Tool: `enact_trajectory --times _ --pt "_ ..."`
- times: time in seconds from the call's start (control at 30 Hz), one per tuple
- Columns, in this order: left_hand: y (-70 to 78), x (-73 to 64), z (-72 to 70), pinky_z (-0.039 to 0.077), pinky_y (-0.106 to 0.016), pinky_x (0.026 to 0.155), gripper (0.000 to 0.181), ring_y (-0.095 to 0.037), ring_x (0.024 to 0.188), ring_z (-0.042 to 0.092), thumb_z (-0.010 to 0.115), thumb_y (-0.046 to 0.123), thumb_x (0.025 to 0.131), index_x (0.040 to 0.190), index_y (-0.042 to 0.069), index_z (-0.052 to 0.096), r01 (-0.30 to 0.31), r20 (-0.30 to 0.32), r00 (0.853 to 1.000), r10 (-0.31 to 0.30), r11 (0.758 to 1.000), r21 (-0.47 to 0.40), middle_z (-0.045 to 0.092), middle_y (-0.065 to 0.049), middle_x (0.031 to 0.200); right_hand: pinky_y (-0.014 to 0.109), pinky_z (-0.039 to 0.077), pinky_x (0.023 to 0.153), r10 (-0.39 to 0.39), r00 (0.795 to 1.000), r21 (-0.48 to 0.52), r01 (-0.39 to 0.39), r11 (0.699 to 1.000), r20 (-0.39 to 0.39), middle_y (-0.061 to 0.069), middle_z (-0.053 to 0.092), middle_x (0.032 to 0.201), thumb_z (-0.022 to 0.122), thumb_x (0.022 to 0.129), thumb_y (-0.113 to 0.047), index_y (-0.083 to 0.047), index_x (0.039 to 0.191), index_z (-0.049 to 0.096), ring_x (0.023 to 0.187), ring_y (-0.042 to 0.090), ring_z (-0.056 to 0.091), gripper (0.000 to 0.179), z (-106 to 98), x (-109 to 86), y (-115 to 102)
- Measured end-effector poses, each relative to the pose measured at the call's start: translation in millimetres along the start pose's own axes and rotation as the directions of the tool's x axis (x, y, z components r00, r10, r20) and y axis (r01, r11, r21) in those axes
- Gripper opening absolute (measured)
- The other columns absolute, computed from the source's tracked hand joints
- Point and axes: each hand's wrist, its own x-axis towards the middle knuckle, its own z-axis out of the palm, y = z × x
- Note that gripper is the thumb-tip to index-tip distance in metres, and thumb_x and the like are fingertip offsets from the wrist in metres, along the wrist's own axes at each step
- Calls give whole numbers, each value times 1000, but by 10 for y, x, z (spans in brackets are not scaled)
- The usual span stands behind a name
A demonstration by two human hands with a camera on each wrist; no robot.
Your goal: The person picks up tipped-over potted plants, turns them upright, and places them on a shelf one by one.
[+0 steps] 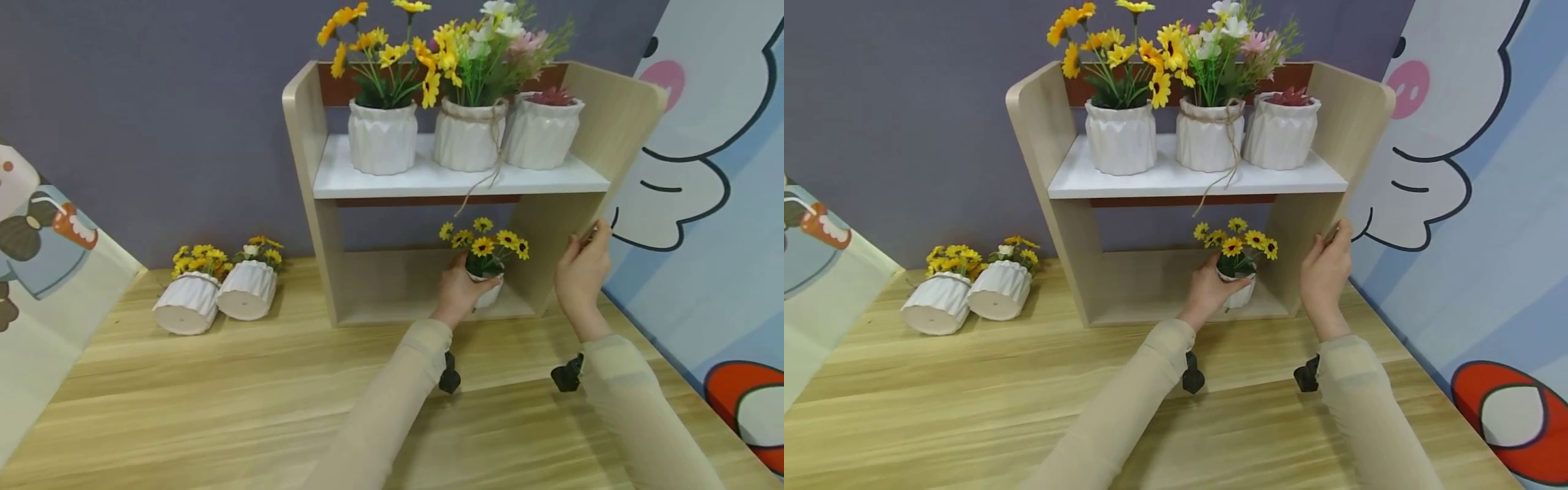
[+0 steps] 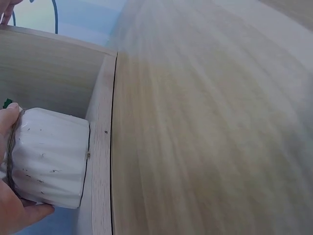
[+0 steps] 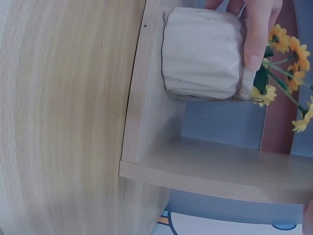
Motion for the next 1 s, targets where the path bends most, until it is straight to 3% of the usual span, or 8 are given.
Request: enact_trajectory --times 0.13,0.37,0.7,0.87,1.0 --pt "6 47 45 51 -26 80 68 -17 101 60 75 41 71 126 13 47 -15 -1 1000 15 1000 10 58 -4 117 52 42 79 -13 1000 -2 13 1000 1 29 51 109 36 97 -22 -6 128 34 95 44 52 35 5 -3 11" --pt "52 125 80 46 -33 91 78 -22 115 51 73 42 73 136 14 37 69 85 994 -64 996 -52 48 -6 132 53 42 76 -30 999 -12 30 999 -12 28 51 107 36 97 -22 -5 127 34 91 44 52 35 2 -6 16" --pt "121 169 102 44 -38 94 84 -27 122 44 70 45 75 142 18 27 146 142 979 -144 989 0 38 -9 141 53 43 76 -28 1000 -7 28 1000 -2 28 52 110 37 97 -19 -5 129 33 93 44 54 35 -21 -3 3" --pt "129 157 105 46 -36 91 76 -28 116 49 68 43 78 138 14 30 100 132 986 -105 994 42 40 -12 137 53 43 78 -16 1000 -9 16 1000 1 28 52 111 38 97 -19 -4 129 33 95 43 53 36 -16 -3 0" --pt "126 149 105 47 -37 89 75 -28 114 51 66 43 79 138 15 29 97 137 985 -103 994 50 38 -13 137 53 42 77 -37 999 -10 37 999 -3 28 51 111 38 97 -19 -4 128 33 94 44 53 35 -16 0 3"
